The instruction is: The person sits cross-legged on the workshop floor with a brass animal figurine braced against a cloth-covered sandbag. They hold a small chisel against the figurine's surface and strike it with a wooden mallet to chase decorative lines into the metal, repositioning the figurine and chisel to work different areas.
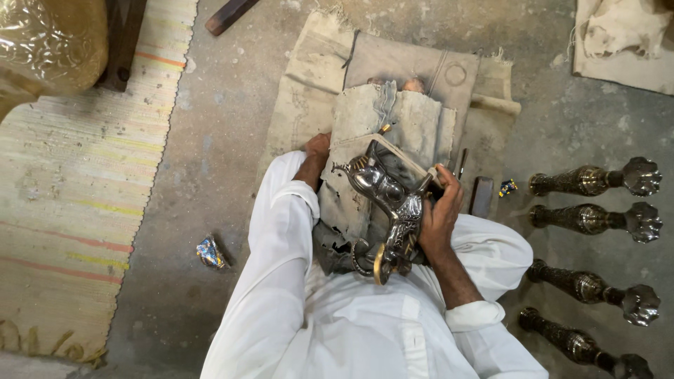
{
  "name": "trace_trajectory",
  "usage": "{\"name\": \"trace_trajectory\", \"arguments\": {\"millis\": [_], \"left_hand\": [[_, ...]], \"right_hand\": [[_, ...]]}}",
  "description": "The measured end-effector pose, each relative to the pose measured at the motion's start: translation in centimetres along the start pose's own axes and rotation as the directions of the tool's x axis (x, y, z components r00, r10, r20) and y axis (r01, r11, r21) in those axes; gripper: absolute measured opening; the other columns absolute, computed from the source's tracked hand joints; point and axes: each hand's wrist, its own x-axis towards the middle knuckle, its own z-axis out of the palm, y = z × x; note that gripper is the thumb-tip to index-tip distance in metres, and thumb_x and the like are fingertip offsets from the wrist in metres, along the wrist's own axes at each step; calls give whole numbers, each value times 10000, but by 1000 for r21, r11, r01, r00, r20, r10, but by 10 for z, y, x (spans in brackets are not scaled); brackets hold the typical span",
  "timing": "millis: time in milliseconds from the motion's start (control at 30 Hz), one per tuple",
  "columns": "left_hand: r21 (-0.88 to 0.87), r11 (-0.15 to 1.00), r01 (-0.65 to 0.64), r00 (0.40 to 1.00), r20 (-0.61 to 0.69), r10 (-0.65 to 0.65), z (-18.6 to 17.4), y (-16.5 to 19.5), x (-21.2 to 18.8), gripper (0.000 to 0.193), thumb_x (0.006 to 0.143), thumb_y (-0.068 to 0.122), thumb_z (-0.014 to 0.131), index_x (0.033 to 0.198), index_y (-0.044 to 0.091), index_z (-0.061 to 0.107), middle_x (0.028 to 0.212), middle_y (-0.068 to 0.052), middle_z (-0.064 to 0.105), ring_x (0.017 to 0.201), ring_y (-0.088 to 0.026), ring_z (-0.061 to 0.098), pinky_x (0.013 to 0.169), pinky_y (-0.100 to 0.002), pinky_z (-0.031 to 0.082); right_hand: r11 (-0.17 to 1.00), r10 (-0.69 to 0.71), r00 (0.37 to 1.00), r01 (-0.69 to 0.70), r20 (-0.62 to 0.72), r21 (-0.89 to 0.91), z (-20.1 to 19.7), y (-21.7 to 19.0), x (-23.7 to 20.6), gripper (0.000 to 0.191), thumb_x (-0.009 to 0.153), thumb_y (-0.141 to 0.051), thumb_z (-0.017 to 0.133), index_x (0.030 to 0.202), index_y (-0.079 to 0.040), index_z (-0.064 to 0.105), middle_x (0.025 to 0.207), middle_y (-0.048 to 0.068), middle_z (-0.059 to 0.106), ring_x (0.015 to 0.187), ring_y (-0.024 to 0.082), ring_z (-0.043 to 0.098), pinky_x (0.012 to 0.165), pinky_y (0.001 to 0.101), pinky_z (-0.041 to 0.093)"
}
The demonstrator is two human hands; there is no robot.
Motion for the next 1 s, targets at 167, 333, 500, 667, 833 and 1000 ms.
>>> {"name": "trace_trajectory", "arguments": {"millis": [167, 333, 500, 667, 833, 1000], "left_hand": [[52, 996, -72, 997, -24, 74, 8, -6, -22, 349, 949, 298, 595, 1170, 47, 698, 1142, -216, 713, 1065, -377, 669, 885, -452, 532], [99, 989, -112, 993, -36, 116, 8, -8, -27, 306, 916, 271, 617, 1104, 53, 721, 1084, -235, 718, 1026, -408, 677, 854, -486, 535], [124, 981, -151, 987, -32, 156, 6, -9, -16, 265, 882, 245, 639, 1038, 59, 745, 1027, -254, 723, 987, -439, 685, 822, -521, 538], [192, 966, -174, 970, -137, 202, 10, -10, -10, 224, 909, 222, 609, 1000, 57, 731, 1017, -252, 719, 964, -454, 676, 820, -536, 530], [335, 914, -230, 964, -47, 260, 10, -8, -6, 255, 885, 285, 653, 971, 61, 740, 968, -242, 729, 945, -447, 681, 824, -539, 528], [245, 929, -277, 947, -94, 307, 10, -4, -11, 250, 905, 246, 664, 1058, 52, 707, 1010, -249, 728, 924, -460, 676, 796, -536, 532]], "right_hand": [[996, -14, 1000, 14, -8, -90, 1, 10, -8, 630, 898, 70, 589, 1499, -31, 431, 1442, 199, 513, 1352, 362, 467, 1178, 485, 330], [995, -13, 1000, 11, -19, -98, 3, 21, -12, 660, 883, 62, 582, 1514, -37, 418, 1428, 199, 514, 1351, 368, 472, 1183, 495, 301], [993, -43, 999, 41, -13, -113, 2, 26, -16, 639, 913, 49, 565, 1525, -31, 398, 1424, 212, 506, 1345, 375, 475, 1190, 510, 302], [988, -54, 999, 53, -6, -146, -1, 27, -20, 629, 925, 29, 562, 1528, -4, 387, 1404, 229, 496, 1334, 399, 455, 1182, 534, 296], [988, -62, 998, 60, -14, -143, -3, 25, -22, 590, 980, -22, 567, 1542, -3, 390, 1413, 235, 488, 1346, 398, 456, 1201, 535, 306], [995, -92, 996, 92, -16, -26, -7, 33, -24, 570, 985, -20, 519, 1542, -1, 397, 1413, 223, 451, 1346, 353, 447, 1210, 498, 340]]}}
